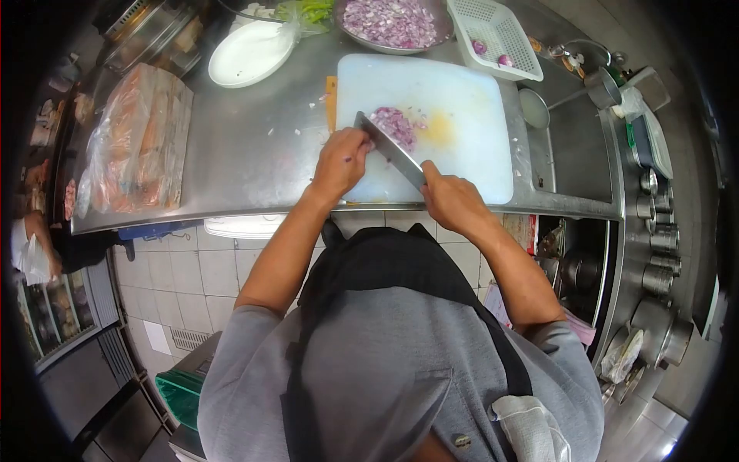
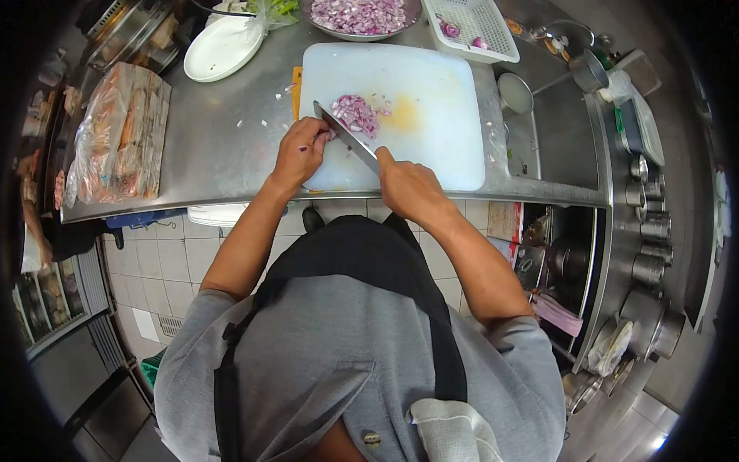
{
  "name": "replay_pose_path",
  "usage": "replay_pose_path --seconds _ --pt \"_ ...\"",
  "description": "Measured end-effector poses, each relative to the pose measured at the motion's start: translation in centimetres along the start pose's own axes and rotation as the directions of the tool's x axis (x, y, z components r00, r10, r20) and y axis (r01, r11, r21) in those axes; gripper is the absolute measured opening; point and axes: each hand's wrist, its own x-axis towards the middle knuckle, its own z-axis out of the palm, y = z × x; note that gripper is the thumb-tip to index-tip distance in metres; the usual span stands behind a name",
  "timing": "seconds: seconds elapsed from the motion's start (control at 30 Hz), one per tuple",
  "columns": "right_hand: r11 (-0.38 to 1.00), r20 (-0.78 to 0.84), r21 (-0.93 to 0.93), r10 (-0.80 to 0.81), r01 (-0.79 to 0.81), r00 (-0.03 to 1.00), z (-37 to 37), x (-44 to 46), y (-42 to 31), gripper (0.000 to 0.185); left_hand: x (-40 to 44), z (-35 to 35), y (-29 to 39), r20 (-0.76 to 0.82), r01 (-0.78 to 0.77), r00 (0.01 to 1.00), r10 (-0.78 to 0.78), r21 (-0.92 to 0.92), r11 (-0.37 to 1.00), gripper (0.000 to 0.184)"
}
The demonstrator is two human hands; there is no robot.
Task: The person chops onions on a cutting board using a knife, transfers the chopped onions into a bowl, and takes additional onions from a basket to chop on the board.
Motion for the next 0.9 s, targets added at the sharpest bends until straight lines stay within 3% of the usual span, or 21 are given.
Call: replay_pose_path --seconds 0.57,0.7,0.8,0.9 --pt "0.999 -0.007 0.047 0.002 -0.002 1.0 1.0 -0.4 0.1 0.02 -1.0 0.2 -0.7 -0.037 -0.089 0.995 0.092 0.089 0.992 0.014" --pt "0.995 -0.106 0.089 0.044 -0.035 0.993 -2.0 -1.9 -0.1 0.019 -0.5 -0.7 -0.1 0.03 -0.093 0.995 0.09 0.09 0.992 0.022" --pt "0.992 -0.15 0.097 0.096 -0.082 0.984 -2.3 -2.6 1.0 0.018 1.4 -1.9 0.7 0.053 -0.236 0.972 0.23 0.222 0.946 0.034" --pt "0.994 -0.178 0.079 0.088 -0.075 0.98 -1.3 -2.9 1.9 0.018 2.5 -2.3 0.0 0.301 -0.263 0.929 0.215 0.13 0.956 0.044"
